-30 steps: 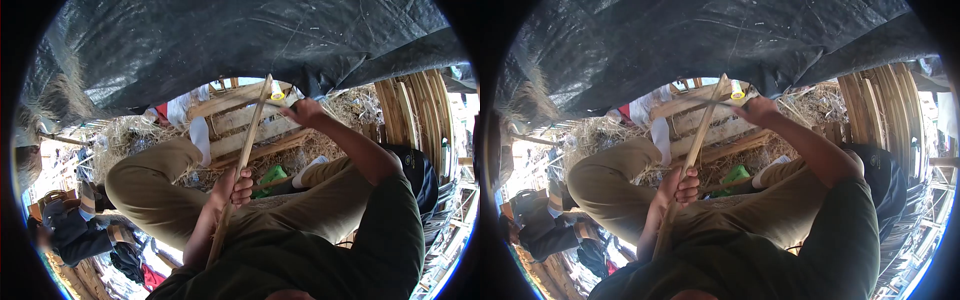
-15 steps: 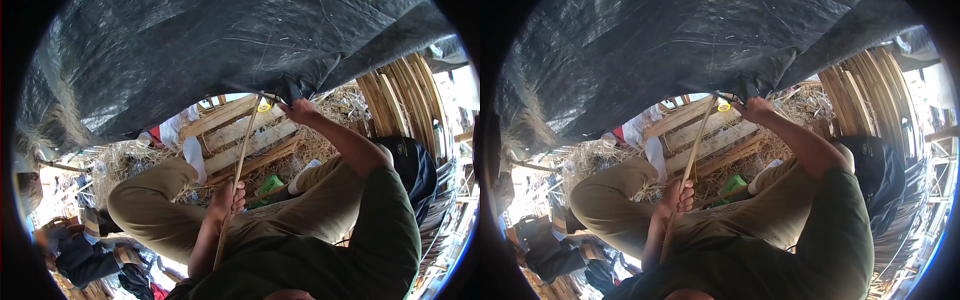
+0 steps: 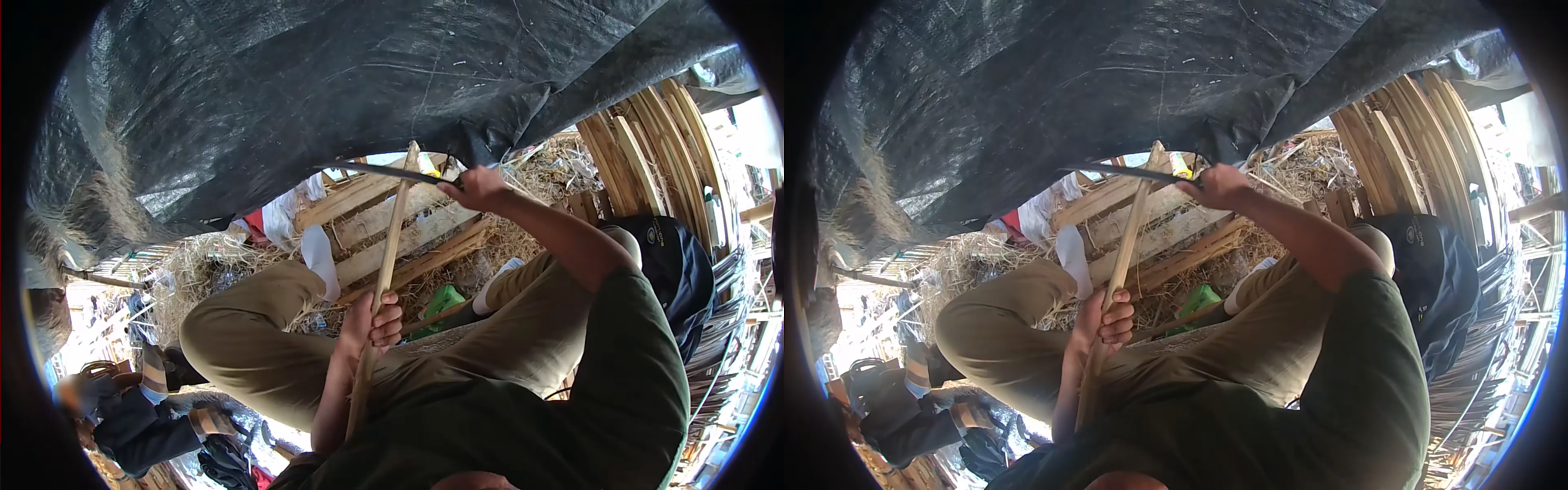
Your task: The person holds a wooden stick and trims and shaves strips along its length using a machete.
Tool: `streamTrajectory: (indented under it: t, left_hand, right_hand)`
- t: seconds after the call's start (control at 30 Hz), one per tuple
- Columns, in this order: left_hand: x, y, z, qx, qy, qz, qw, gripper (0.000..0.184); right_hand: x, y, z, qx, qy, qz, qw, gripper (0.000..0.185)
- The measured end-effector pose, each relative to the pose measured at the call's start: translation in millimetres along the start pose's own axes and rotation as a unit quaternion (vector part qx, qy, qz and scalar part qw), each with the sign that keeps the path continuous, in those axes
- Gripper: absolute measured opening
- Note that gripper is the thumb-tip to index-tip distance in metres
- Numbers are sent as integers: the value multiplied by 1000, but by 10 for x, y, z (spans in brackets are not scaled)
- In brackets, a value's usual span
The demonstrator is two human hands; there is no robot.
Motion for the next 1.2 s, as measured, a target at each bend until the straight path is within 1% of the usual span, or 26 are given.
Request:
streamTrajectory:
  t: [0.07, 0.1, 0.2, 0.23, 0.27, 0.33, 0.37, 0.43, 0.53, 0.57, 0.67, 0.7, 0.73, 0.77, 0.8, 0.87, 0.9, 0.93, 1.0, 1.03, 1.07, 1.1, 1.13, 1.2]
  left_hand:
    - [12, 16, -46, -4, 4, 1, 1000, 28]
    - [15, 33, -50, -4, 7, -2, 1000, 29]
    - [-66, 91, -64, 8, -3, 17, 1000, 29]
    - [-92, 104, -74, 13, -9, 28, 999, 28]
    - [-75, 83, -51, 14, 3, 35, 999, 28]
    - [-46, 29, 10, 14, 22, 53, 998, 27]
    - [-46, 16, -8, 7, 19, 52, 998, 27]
    - [-32, 39, -57, -9, 13, 51, 999, 26]
    - [-21, 51, -85, 21, 32, 45, 998, 25]
    - [-42, 84, -111, 24, 30, 51, 998, 25]
    - [-132, 103, -169, 30, 30, 57, 997, 26]
    - [-132, 61, -126, 28, 32, 57, 997, 26]
    - [-146, 31, -111, 28, 31, 57, 998, 25]
    - [-166, -4, -127, 28, 31, 65, 997, 25]
    - [-168, -19, -143, 27, 34, 74, 996, 26]
    - [-179, -12, -151, 30, 39, 85, 995, 26]
    - [-185, -11, -153, 35, 41, 88, 995, 25]
    - [-184, -10, -153, 40, 44, 91, 994, 25]
    - [-251, 22, -230, 31, 36, 90, 995, 25]
    - [-267, 44, -253, 25, 33, 92, 995, 25]
    - [-254, 23, -228, 28, 41, 90, 995, 24]
    - [-253, -23, -184, 31, 46, 89, 995, 24]
    - [-263, -58, -167, 35, 51, 86, 994, 24]
    - [-298, -87, -226, 43, 41, 95, 994, 23]
  right_hand:
    - [-215, 49, -85, -31, -82, -1, 996, 77]
    - [-254, 94, -143, 46, -189, 28, 981, 74]
    - [-99, 82, -118, 14, -248, 25, 968, 71]
    - [48, 103, -86, 45, -205, 16, 978, 70]
    - [269, 249, 35, -23, -56, -33, 998, 70]
    - [408, 177, 80, 91, 11, -60, 994, 73]
    - [427, 230, 48, 80, 4, -54, 995, 73]
    - [182, 53, -56, 60, -10, -43, 997, 75]
    - [-110, -141, -191, 50, -151, -40, 986, 75]
    - [-123, -174, -202, 66, -207, -56, 975, 75]
    - [169, -104, -37, 75, -79, -73, 991, 75]
    - [177, -187, -38, 226, -59, -87, 968, 76]
    - [258, -151, -21, 203, -44, -128, 970, 77]
    - [306, -69, -21, 162, -40, -96, 981, 77]
    - [238, -118, -13, 123, -37, -64, 990, 78]
    - [-83, -299, -158, 8, -52, -102, 993, 79]
    - [-187, -282, -229, 6, -124, -112, 986, 80]
    - [-255, -278, -287, -12, -163, -131, 978, 80]
    - [-120, -122, -247, 16, -214, -114, 970, 80]
    - [-15, -117, -162, -14, -103, -111, 988, 80]
    - [100, -116, -99, -45, 11, -106, 993, 80]
    - [309, -92, -29, 73, 45, -96, 992, 79]
    - [309, -142, -31, 116, 28, -91, 989, 79]
    - [217, -174, -88, 75, 3, -85, 994, 79]
Point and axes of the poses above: each hand's wrist, its own z-axis towards the middle knuckle, its own y-axis out of the palm, x = y × z, the point moved 5 cm from there along z, towards the middle knuckle, and after that the axes turned 15 degrees about x, right-handed, at the moved point
